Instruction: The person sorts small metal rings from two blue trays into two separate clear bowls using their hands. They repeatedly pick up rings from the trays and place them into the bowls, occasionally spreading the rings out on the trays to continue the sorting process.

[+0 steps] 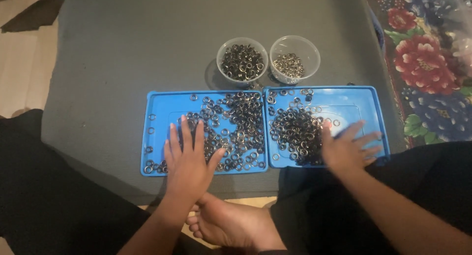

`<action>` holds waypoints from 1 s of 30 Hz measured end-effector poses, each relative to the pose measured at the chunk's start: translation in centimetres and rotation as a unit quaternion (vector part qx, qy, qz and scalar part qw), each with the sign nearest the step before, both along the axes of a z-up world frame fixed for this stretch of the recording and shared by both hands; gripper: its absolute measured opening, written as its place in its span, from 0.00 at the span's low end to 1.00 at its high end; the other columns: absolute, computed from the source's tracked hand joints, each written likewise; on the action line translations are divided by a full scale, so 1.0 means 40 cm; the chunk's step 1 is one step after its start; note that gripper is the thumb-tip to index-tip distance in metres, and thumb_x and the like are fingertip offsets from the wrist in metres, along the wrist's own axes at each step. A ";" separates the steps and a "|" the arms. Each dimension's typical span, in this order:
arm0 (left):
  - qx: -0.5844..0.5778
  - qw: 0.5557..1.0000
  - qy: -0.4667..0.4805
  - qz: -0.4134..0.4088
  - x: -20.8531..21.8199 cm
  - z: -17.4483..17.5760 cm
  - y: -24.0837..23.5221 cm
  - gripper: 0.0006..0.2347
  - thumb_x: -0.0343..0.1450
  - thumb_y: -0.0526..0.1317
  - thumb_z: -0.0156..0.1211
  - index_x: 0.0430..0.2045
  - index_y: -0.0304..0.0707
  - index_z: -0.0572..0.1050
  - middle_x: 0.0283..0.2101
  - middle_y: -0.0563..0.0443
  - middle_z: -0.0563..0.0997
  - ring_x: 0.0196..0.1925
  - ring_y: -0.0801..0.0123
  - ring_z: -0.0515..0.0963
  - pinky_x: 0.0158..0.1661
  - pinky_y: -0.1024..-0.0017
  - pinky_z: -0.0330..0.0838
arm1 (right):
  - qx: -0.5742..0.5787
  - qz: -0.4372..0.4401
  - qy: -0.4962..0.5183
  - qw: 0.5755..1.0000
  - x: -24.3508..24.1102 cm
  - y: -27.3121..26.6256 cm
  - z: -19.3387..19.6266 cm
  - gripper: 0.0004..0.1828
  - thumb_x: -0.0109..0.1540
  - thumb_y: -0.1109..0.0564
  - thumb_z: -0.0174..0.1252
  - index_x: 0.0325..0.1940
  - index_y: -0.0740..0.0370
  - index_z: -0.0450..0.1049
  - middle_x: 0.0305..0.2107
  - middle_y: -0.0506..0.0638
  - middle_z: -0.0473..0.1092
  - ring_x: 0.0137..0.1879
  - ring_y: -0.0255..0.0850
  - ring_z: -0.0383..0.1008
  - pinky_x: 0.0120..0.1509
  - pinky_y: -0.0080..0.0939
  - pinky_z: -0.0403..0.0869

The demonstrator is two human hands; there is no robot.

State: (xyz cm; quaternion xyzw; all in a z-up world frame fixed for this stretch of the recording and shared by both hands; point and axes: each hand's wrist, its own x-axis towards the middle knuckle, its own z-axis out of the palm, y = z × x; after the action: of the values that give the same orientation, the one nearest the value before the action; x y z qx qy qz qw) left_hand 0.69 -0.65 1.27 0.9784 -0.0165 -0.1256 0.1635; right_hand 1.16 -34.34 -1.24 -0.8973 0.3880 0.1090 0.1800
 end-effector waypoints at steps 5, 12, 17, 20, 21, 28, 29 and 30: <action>0.001 0.999 0.021 0.029 0.022 -0.012 -0.057 0.35 0.76 0.64 0.35 0.76 0.47 0.43 0.79 0.36 0.38 0.79 0.40 0.35 0.70 0.38 0.33 | 0.041 0.129 0.016 0.991 -0.010 0.152 0.069 0.49 0.67 0.22 0.26 0.83 0.51 0.30 0.76 0.70 0.26 0.79 0.73 0.21 0.74 0.82 0.31; -0.015 1.000 0.005 0.001 0.027 0.045 -0.072 0.31 0.77 0.62 0.30 0.76 0.53 0.43 0.79 0.40 0.39 0.79 0.44 0.34 0.70 0.37 0.30 | 0.039 0.391 -0.010 0.920 -0.023 0.152 0.193 0.44 0.69 0.29 0.34 0.83 0.50 0.35 0.76 0.70 0.27 0.79 0.73 0.26 0.77 0.76 0.38; 0.046 0.999 0.016 -0.020 -0.027 0.035 -0.075 0.31 0.77 0.64 0.27 0.76 0.53 0.46 0.79 0.42 0.41 0.80 0.47 0.37 0.71 0.42 0.32 | -0.028 0.423 0.028 0.905 -0.043 0.078 0.136 0.43 0.68 0.27 0.29 0.83 0.46 0.36 0.78 0.62 0.32 0.81 0.65 0.30 0.79 0.69 0.39; 0.064 0.998 -0.025 -0.001 -0.025 0.032 -0.073 0.32 0.78 0.64 0.27 0.76 0.51 0.47 0.79 0.43 0.44 0.80 0.50 0.40 0.71 0.44 0.33 | -0.038 0.413 -0.010 0.910 -0.046 0.076 0.146 0.46 0.68 0.26 0.30 0.83 0.51 0.36 0.77 0.65 0.33 0.80 0.66 0.31 0.78 0.70 0.40; 0.066 0.997 -0.046 -0.006 -0.025 0.035 -0.072 0.32 0.78 0.64 0.28 0.76 0.49 0.47 0.79 0.44 0.44 0.80 0.51 0.40 0.71 0.44 0.33 | -0.031 0.417 -0.029 0.908 -0.047 0.082 0.155 0.47 0.68 0.25 0.32 0.83 0.51 0.36 0.77 0.66 0.33 0.80 0.67 0.31 0.78 0.71 0.40; 0.090 0.996 -0.004 -0.015 -0.023 0.012 -0.065 0.36 0.75 0.68 0.24 0.76 0.48 0.43 0.80 0.48 0.40 0.80 0.55 0.38 0.73 0.52 0.31 | -0.043 0.408 0.007 0.912 -0.043 0.058 0.126 0.47 0.67 0.23 0.26 0.83 0.49 0.36 0.78 0.59 0.34 0.81 0.62 0.32 0.79 0.66 0.41; 0.095 0.995 -0.025 -0.031 -0.025 0.020 -0.065 0.35 0.76 0.67 0.25 0.76 0.48 0.44 0.80 0.46 0.41 0.80 0.53 0.40 0.73 0.51 0.32 | -0.034 0.402 0.008 0.915 -0.044 0.062 0.141 0.45 0.67 0.24 0.27 0.83 0.46 0.37 0.78 0.58 0.34 0.81 0.62 0.31 0.79 0.67 0.40; 0.101 0.993 -0.048 -0.047 -0.025 0.029 -0.065 0.34 0.76 0.67 0.25 0.76 0.49 0.45 0.80 0.45 0.42 0.80 0.51 0.41 0.73 0.50 0.34 | -0.027 0.396 0.008 0.918 -0.043 0.066 0.157 0.44 0.67 0.24 0.27 0.83 0.44 0.37 0.78 0.57 0.34 0.81 0.62 0.31 0.79 0.68 0.39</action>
State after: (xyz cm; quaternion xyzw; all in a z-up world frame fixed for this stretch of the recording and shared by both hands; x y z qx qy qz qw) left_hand -0.31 -3.25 2.41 0.9929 -0.0575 -0.0873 0.0571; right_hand -0.56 -31.69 5.04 -0.9812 0.0050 0.1676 0.0951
